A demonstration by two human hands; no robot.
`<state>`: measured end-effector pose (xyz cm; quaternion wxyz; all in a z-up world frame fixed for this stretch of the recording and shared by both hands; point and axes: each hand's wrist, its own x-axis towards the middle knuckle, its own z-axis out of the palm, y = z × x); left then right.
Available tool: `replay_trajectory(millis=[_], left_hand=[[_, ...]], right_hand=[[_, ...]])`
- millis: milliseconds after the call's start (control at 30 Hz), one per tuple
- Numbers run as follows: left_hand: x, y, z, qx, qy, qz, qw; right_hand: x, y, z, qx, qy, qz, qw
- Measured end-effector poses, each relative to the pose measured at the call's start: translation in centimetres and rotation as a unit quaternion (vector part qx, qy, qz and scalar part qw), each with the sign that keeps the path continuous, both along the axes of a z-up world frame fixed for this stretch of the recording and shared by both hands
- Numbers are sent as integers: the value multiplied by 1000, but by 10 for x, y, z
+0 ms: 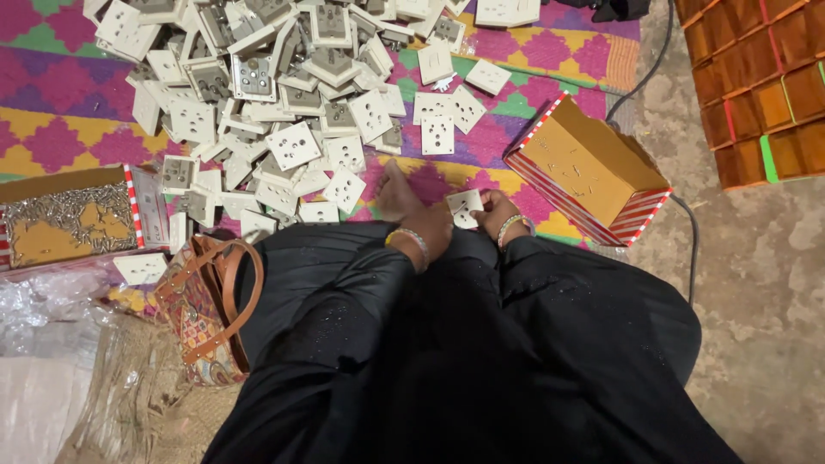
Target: The person sits on a mat and assembles white electrical switch plates by hand. They pick up plates from a large pile, insert metal screws into the holes, and place the assembled units into a nearby cardboard box.
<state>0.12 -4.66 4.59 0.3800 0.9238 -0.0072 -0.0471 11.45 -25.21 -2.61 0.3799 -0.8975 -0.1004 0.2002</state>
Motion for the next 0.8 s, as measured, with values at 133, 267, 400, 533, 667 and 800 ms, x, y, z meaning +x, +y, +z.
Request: replay_trajectory(millis=[133,267,400,533,667,800], left_hand=[[15,-15,-22,80,17,-39,996],[26,-22,-54,27,74,11,997],[44,-21,-81,-31,11,-37,999],[41,-21,-80,73,55,-52,994],[41,-23,-61,170,-78,-97,978],[37,-21,-53,119,-118,-112,980]], right_hand=[[-2,6,12,-13,1,7,1000],[-9,7,8,-13,-17,24,999],[-4,11,15,22,-76,41,996],[-9,16,34,3,-61,71,996],[-19,23,40,-37,-24,94,995],[-33,26,39,-73,-9,115,991]])
